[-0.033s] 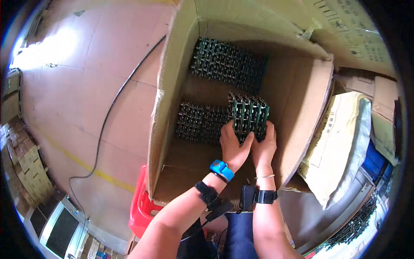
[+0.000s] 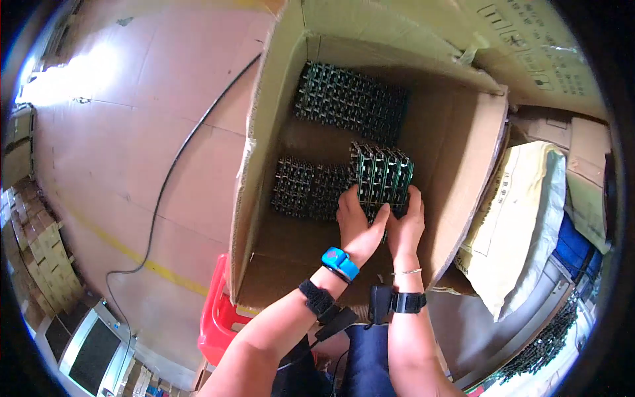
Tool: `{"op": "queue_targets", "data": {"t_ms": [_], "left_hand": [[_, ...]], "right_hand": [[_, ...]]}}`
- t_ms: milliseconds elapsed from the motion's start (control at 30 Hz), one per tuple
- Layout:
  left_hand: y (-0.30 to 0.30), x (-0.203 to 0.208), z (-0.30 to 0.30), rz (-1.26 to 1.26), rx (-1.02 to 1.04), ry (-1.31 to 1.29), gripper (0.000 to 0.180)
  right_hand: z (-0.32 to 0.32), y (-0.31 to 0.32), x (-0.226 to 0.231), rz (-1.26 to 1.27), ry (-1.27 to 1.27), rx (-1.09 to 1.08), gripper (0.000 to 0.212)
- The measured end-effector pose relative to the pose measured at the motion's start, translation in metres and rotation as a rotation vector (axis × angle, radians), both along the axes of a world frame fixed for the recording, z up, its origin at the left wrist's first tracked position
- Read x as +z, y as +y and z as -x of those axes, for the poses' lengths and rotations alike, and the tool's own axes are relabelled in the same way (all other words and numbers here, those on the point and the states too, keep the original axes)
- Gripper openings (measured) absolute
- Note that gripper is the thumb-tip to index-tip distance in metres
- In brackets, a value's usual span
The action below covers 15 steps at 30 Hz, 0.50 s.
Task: Assembling and preparing electronic circuit boards on a production line, including trimming leads and organizing components.
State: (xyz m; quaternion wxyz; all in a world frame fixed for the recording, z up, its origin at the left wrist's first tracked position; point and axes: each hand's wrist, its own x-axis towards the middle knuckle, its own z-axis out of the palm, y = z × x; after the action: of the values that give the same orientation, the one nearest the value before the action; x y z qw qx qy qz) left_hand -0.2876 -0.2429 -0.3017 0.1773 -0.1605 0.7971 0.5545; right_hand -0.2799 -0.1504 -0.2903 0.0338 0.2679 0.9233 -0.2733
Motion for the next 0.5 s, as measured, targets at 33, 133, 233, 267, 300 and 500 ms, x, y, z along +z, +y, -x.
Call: {"op": "queue_targets", "data": {"t_ms": [33,133,233,267,300,500], "left_hand": [[-0.002,0.012,0.001,0.027,0.011,0.015,0.063],[-0.006,0.051,0.006,0.273,-0.157,0.107,0.068],[-0.007,0.106,0.014,0.479,-0.345,0.149,0.068],[-0.007,0.125,0.015,0.506,-0.430,0.161,0.067],[-0.009,0.143,0.014,0.539,-0.515,0.173,0.067],[-0.061,0.234,0.016,0.346,-0.530,0.433,0.061]], "right_hand": [[0.004,-0.001,0.007,0.005,0.016,0.004,0.053],[0.007,0.007,0.023,0.426,0.035,-0.055,0.048],[-0.006,0.007,0.027,0.968,0.114,-0.327,0.051],[-0.016,0.014,0.017,1.250,0.126,-0.507,0.052],[-0.024,0.016,0.011,1.496,0.142,-0.627,0.050],[-0.036,0.013,0.092,1.678,0.285,-0.403,0.052]]}}
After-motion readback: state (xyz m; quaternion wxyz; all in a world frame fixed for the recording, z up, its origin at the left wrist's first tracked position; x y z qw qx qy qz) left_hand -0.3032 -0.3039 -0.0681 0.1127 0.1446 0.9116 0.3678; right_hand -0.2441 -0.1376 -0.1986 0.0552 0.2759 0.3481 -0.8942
